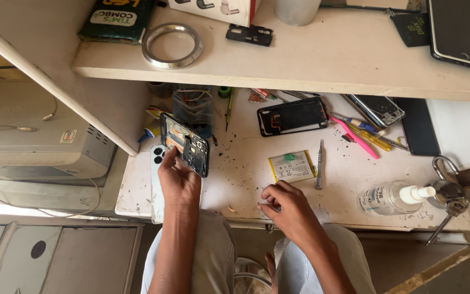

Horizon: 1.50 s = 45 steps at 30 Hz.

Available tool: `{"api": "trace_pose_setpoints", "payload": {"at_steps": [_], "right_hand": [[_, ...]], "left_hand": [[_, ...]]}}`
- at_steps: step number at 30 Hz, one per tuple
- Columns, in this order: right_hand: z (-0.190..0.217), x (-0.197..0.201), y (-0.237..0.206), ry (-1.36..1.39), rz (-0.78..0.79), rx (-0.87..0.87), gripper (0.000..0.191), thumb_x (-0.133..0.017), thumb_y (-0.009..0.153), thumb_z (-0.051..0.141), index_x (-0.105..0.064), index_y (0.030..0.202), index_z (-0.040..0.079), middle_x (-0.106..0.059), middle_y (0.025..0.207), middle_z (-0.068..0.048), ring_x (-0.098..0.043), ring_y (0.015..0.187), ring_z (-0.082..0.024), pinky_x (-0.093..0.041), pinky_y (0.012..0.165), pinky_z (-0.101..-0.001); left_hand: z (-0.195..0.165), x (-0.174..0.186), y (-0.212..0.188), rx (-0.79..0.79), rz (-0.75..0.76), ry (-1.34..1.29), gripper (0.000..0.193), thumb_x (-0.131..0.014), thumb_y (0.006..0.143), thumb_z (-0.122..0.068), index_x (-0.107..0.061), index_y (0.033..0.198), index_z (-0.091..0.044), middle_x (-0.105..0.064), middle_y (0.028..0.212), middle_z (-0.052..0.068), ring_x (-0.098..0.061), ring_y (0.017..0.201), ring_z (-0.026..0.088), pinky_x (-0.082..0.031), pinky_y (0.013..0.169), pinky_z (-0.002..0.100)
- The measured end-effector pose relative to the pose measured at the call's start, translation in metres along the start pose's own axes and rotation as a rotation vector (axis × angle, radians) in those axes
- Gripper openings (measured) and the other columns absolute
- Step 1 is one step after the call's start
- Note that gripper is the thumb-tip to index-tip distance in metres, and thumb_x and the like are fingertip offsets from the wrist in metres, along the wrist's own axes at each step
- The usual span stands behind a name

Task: The person sits at a repair bench and disassembles a smartphone by hand, prying off the back cover, removing the frame, unscrewing internal components with a screwdriver, and lifting out the battery, setting parts on the cluttered workbench.

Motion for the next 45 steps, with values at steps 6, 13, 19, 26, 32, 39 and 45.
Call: {"api": "trace_pose_setpoints", "payload": {"at_steps": [6, 13, 19, 26, 32, 39, 45], "right_hand": [[0.002, -0.005, 0.000, -0.141, -0.021, 0.040, 0.012, -0.074, 0.085, 0.005, -0.063, 0.085, 0.001, -0.065, 0.085, -0.009, -0.068, 0.072, -0.023, -0.054, 0.066, -0.0380], [-0.010, -0.011, 0.000, -0.146, -0.027, 0.046, 0.012, -0.072, 0.086, 0.004, -0.060, 0.086, 0.002, -0.066, 0.086, -0.010, -0.066, 0.074, -0.024, -0.052, 0.067, -0.0390], [-0.022, 0.002, 0.008, 0.037, 0.014, -0.005, 0.006, -0.070, 0.089, 0.004, -0.066, 0.092, 0.005, -0.072, 0.092, -0.004, -0.071, 0.082, -0.014, -0.060, 0.068, -0.0280], [-0.018, 0.002, 0.005, 0.022, 0.059, 0.070, 0.008, -0.074, 0.086, 0.007, -0.071, 0.093, 0.009, -0.072, 0.095, -0.001, -0.073, 0.086, -0.012, -0.058, 0.078, -0.0278], [-0.006, -0.010, 0.005, -0.202, 0.014, 0.160, 0.010, -0.075, 0.083, 0.006, -0.066, 0.085, 0.003, -0.062, 0.085, -0.006, -0.066, 0.084, -0.022, -0.054, 0.072, -0.0381], [-0.003, -0.017, 0.008, -0.281, 0.011, 0.091, 0.014, -0.075, 0.078, 0.009, -0.063, 0.080, 0.004, -0.062, 0.086, -0.007, -0.065, 0.087, -0.025, -0.054, 0.076, -0.0399], [-0.001, -0.017, 0.011, -0.162, -0.041, 0.148, 0.020, -0.076, 0.080, 0.008, -0.058, 0.084, 0.003, -0.064, 0.088, -0.007, -0.069, 0.087, -0.021, -0.056, 0.078, -0.0356]], "left_hand": [[-0.001, 0.006, -0.002, 0.107, 0.017, -0.165, 0.022, -0.052, 0.098, 0.001, -0.058, 0.118, 0.007, -0.072, 0.110, 0.021, -0.074, 0.101, 0.028, -0.062, 0.096, 0.039], [-0.008, 0.005, -0.004, 0.048, -0.009, -0.096, 0.018, -0.053, 0.101, -0.001, -0.061, 0.115, 0.008, -0.075, 0.108, 0.020, -0.076, 0.097, 0.027, -0.060, 0.092, 0.036], [-0.004, 0.003, -0.005, 0.059, -0.024, -0.089, 0.021, -0.051, 0.102, -0.002, -0.060, 0.117, 0.010, -0.074, 0.109, 0.021, -0.076, 0.098, 0.028, -0.060, 0.091, 0.036], [-0.005, 0.006, -0.003, 0.069, -0.032, -0.128, 0.021, -0.052, 0.102, -0.002, -0.061, 0.116, 0.010, -0.073, 0.110, 0.021, -0.076, 0.098, 0.028, -0.061, 0.091, 0.037], [-0.007, 0.009, 0.003, 0.098, 0.026, -0.093, 0.020, -0.052, 0.103, -0.003, -0.062, 0.115, 0.010, -0.074, 0.108, 0.021, -0.076, 0.097, 0.028, -0.064, 0.092, 0.038], [-0.008, 0.009, 0.000, 0.080, 0.000, -0.086, 0.020, -0.052, 0.102, -0.003, -0.062, 0.115, 0.009, -0.075, 0.108, 0.021, -0.076, 0.098, 0.028, -0.064, 0.093, 0.038], [-0.007, 0.004, -0.003, 0.072, -0.023, -0.061, 0.020, -0.053, 0.102, -0.004, -0.062, 0.115, 0.008, -0.075, 0.108, 0.021, -0.076, 0.097, 0.028, -0.064, 0.092, 0.038]]}}
Point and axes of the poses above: each hand's wrist, its own y-axis towards the middle knuckle, its own x-axis out of the back of the hand, z = x × y, the point moved 2 cm from there along y, towards the middle knuckle
